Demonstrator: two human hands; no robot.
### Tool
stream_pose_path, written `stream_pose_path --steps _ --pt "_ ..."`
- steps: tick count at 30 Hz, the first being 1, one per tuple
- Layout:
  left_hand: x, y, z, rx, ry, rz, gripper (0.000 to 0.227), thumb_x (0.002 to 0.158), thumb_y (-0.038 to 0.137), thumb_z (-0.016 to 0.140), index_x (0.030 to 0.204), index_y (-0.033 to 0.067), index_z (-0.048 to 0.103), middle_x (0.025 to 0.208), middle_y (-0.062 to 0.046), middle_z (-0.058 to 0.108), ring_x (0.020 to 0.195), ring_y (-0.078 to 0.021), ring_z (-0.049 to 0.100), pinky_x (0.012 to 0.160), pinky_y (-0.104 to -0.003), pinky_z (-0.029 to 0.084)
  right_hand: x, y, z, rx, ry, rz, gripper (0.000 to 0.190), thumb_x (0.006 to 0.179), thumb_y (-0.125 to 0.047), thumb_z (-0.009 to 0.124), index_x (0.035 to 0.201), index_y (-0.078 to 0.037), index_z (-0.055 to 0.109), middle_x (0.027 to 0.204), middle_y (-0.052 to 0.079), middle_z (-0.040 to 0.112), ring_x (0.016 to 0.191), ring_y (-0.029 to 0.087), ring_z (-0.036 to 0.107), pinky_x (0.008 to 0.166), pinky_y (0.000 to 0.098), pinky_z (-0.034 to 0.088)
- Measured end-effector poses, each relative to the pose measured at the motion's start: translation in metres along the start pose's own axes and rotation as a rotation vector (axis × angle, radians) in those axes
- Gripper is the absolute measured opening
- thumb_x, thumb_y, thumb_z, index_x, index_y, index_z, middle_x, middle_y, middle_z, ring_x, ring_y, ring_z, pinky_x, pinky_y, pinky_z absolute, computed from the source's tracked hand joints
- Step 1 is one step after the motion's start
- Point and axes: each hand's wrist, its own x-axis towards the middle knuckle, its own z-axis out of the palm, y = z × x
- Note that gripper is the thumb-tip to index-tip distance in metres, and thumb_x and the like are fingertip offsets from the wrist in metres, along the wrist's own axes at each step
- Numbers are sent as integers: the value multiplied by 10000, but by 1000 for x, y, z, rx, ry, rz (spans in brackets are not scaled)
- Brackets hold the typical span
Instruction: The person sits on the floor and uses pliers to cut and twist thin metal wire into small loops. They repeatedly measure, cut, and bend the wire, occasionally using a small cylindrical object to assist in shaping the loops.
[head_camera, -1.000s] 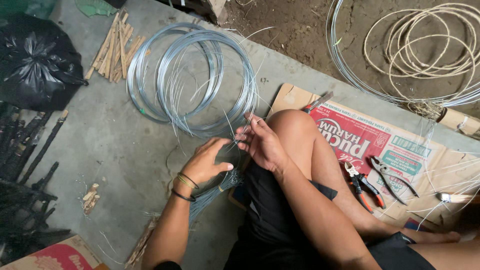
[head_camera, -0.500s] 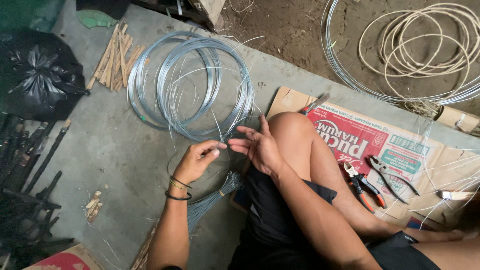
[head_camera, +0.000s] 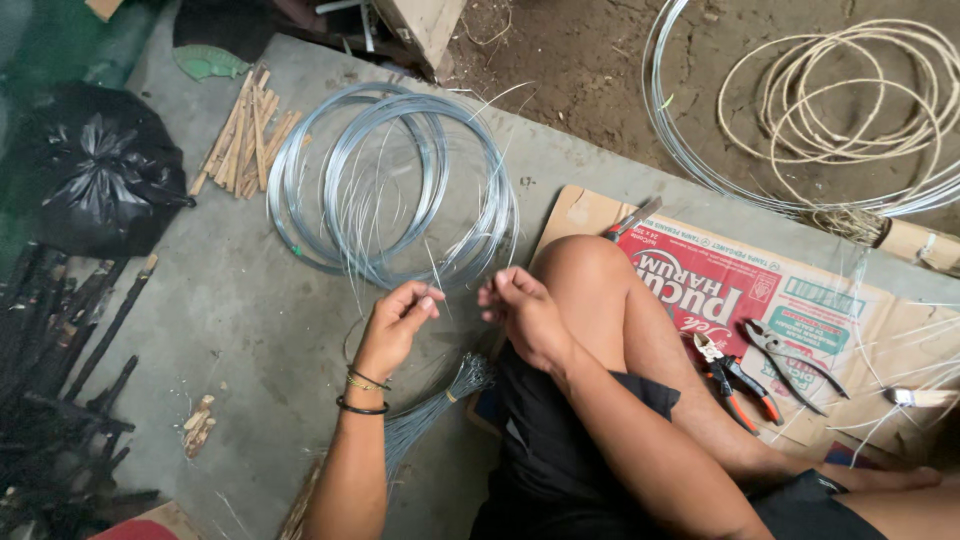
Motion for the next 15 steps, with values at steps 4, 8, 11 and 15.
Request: stream_pose_path --steps 4,8,11,15 --pt "32 8 41 -38 -31 -65 183 1005 149 603 1105 39 709 830 29 644 658 -41 438 578 -213 349 -68 -18 -1 24 -129 94 129 1051 -172 543 983 -80 604 1111 112 706 1069 223 670 934 384 521" --pt "84 2 89 356 -89 176 167 978 148 604 1066 26 674 935 -114 667 822 -260 614 737 -371 501 -133 -37 0 -105 -119 95 138 1035 -166 540 951 -77 605 1152 133 716 1142 234 674 985 400 521" --pt "134 -27 112 628 24 275 164 960 158 654 1024 7 660 1050 -232 609 1007 -448 585 874 -509 481 -168 -50 -10 -47 -83 89 169 1019 -167 551 922 -50 625 1125 171 725 1119 278 678 990 430 524" --pt "195 -82 112 692 198 369 130 914 114 661 965 -3 636 1073 -219 620 1083 -406 566 935 -467 477 -208 -59 -32 10 -55 45 192 1017 -171 581 881 -41 619 1135 187 715 1152 302 665 1018 449 518"
